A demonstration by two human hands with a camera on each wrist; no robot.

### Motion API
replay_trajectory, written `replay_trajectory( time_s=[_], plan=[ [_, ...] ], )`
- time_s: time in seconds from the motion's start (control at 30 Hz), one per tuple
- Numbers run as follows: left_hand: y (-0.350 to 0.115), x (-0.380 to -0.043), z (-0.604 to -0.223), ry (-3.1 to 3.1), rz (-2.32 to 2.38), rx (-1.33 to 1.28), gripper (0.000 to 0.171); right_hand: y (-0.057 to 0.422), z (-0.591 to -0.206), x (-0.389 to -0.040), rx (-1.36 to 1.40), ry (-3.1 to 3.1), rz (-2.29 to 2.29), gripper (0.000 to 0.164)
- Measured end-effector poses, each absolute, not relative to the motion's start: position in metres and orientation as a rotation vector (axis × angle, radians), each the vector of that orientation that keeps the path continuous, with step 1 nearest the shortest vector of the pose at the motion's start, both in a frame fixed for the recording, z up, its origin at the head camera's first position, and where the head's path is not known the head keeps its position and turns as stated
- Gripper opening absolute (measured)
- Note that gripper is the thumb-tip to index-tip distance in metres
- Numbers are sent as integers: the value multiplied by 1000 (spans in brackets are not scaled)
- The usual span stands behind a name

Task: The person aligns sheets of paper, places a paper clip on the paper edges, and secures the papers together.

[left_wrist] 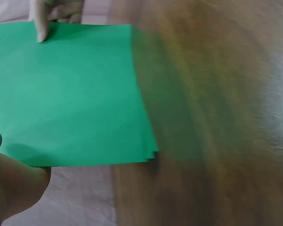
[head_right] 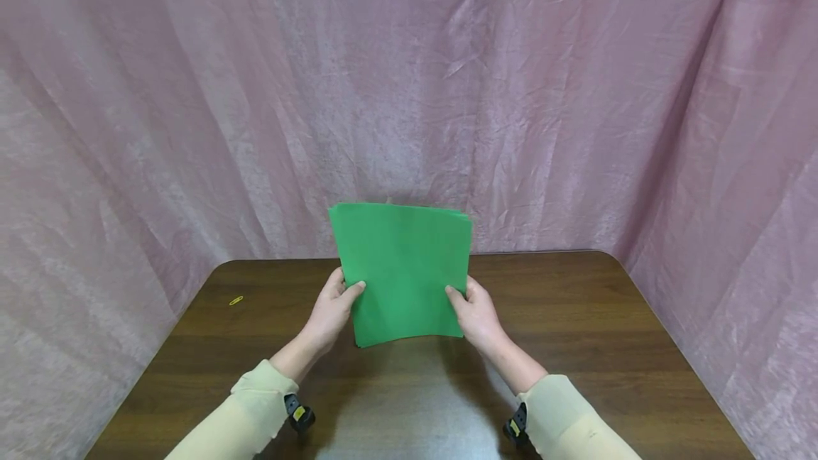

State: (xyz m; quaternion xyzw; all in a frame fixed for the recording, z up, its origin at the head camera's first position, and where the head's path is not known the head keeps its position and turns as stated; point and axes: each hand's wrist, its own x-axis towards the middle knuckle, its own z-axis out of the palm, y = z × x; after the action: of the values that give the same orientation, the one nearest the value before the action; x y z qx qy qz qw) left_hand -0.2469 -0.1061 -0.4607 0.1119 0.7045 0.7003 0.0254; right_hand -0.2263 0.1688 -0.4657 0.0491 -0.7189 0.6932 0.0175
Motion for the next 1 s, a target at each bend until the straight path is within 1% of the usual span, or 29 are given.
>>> replay_trajectory(
  time_s=[0.27, 0.43, 0.63, 0.8, 1.0],
  plan=[
    [-101, -247, -430, 2142, 2289, 412, 35, 170, -466, -227, 142, -2259, 2143, 30],
    [-98, -247, -419, 2130, 2362, 451, 34, 170, -465, -226, 158, -2262, 2162, 33],
    [-95, -247, -416, 2108, 2404, 492, 33, 169, -463, -225, 158, -2245, 2178, 33],
    [-94, -246, -418, 2111, 2415, 479, 31, 168, -462, -225, 147, -2213, 2201, 32],
    [-93, -246, -425, 2105, 2414, 479, 31, 167, -462, -223, 83, -2198, 2229, 33]
  ],
)
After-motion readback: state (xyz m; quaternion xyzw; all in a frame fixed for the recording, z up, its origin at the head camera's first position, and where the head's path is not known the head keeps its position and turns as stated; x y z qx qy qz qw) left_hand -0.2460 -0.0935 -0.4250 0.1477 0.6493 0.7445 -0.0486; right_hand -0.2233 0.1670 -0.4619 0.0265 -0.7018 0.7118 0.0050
